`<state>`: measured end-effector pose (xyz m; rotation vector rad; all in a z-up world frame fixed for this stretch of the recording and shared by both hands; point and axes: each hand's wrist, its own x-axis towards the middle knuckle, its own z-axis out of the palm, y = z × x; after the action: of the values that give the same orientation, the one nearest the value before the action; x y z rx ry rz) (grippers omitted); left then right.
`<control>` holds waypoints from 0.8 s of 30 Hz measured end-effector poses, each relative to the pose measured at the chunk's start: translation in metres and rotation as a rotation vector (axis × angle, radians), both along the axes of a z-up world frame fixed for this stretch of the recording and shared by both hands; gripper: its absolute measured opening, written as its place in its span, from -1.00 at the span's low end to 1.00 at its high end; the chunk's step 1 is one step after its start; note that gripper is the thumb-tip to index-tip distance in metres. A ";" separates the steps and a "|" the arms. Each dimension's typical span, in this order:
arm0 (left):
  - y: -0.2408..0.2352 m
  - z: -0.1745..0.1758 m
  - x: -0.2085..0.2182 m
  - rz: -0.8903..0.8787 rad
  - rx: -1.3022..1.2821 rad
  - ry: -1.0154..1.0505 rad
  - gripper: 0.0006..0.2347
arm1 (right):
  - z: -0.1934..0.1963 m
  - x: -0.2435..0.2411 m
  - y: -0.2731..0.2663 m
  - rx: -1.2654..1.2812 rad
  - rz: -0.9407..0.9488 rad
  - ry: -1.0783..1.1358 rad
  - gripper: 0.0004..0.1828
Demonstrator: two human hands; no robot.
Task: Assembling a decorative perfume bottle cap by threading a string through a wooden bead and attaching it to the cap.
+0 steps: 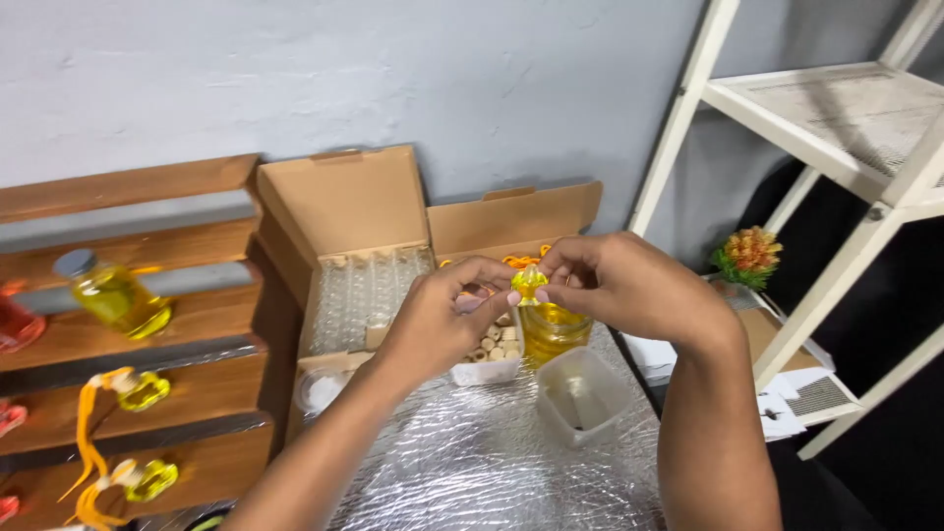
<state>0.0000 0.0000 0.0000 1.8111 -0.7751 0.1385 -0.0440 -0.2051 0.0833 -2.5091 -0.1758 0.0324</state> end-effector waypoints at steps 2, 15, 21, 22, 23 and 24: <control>0.018 0.003 -0.012 0.018 0.033 0.018 -0.81 | 0.000 -0.004 0.016 -0.012 0.056 0.045 -0.83; 0.134 -0.088 -0.060 0.121 0.125 0.198 -0.82 | -0.082 0.005 0.128 -0.319 0.411 0.307 -0.77; 0.145 -0.113 -0.072 0.096 0.123 0.282 -0.82 | -0.112 0.007 0.146 -0.486 0.482 0.404 -0.71; 0.145 -0.118 -0.070 0.097 0.116 0.292 -0.82 | -0.119 0.008 0.146 -0.491 0.486 0.414 -0.71; 0.145 -0.123 -0.070 0.076 0.174 0.265 -0.81 | -0.125 0.010 0.147 -0.500 0.493 0.407 -0.69; 0.146 -0.129 -0.069 0.055 0.231 0.239 -0.80 | -0.132 0.012 0.147 -0.509 0.501 0.401 -0.67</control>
<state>-0.0687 0.1457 -0.1286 2.0229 -0.5903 -0.1352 -0.0319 -0.0577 -0.0490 -2.8138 -0.6946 0.8720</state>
